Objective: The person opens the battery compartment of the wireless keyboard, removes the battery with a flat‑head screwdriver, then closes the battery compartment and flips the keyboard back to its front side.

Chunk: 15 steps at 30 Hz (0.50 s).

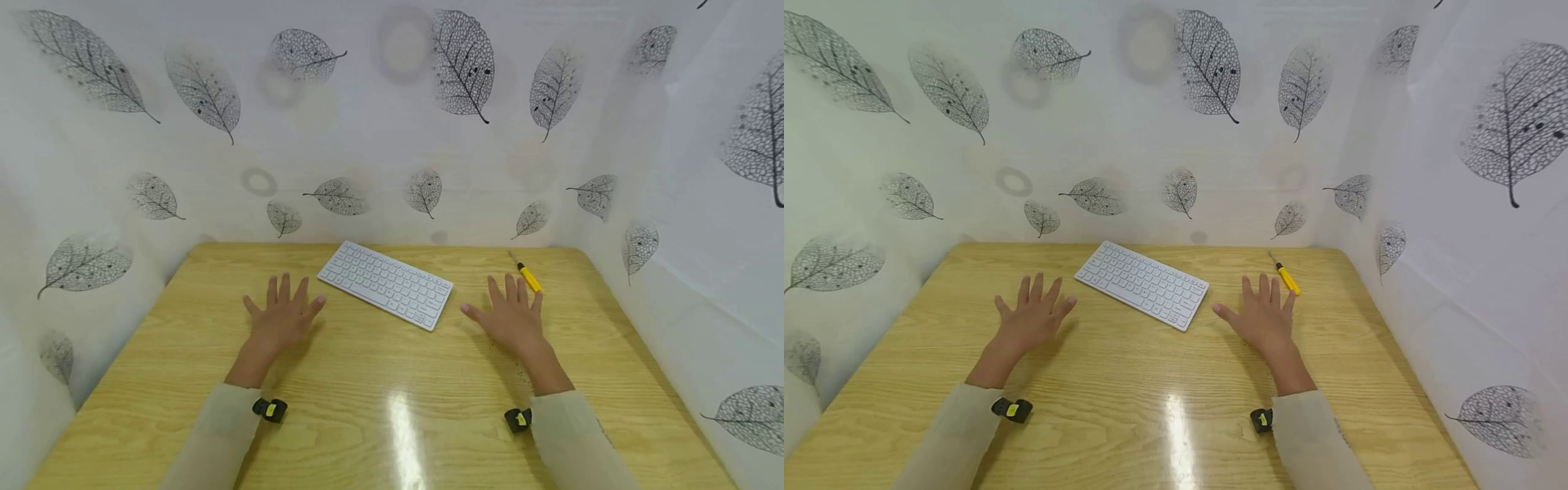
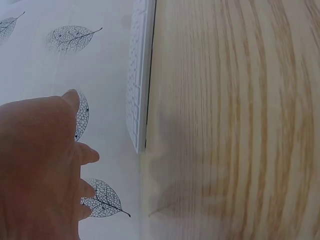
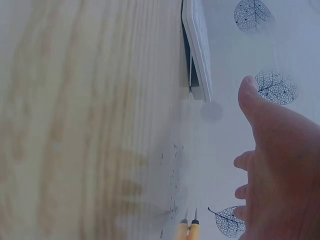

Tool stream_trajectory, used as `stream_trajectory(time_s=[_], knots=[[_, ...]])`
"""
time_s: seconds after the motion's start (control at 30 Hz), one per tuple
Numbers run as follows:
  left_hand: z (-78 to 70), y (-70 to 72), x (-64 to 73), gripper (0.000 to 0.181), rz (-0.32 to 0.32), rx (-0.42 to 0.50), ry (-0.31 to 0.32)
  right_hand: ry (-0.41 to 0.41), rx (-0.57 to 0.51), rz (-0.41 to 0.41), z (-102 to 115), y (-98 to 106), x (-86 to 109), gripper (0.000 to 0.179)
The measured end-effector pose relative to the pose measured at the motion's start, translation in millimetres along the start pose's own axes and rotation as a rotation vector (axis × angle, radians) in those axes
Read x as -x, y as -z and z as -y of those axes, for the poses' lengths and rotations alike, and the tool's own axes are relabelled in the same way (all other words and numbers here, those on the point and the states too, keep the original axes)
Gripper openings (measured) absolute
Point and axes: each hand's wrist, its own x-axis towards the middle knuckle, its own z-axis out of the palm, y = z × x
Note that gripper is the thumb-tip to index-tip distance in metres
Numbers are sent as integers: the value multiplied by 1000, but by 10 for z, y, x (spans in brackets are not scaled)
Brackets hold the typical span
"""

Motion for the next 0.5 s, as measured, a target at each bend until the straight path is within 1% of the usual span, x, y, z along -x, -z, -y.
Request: stream_trajectory(time_s=[0.37,0.5], knots=[[-35,5,13,89,17,12,-1,9,9,-8,-1,6,12,107],[-43,7,13,88,14,10,-2,17,4,-17,9,11,11,107]])
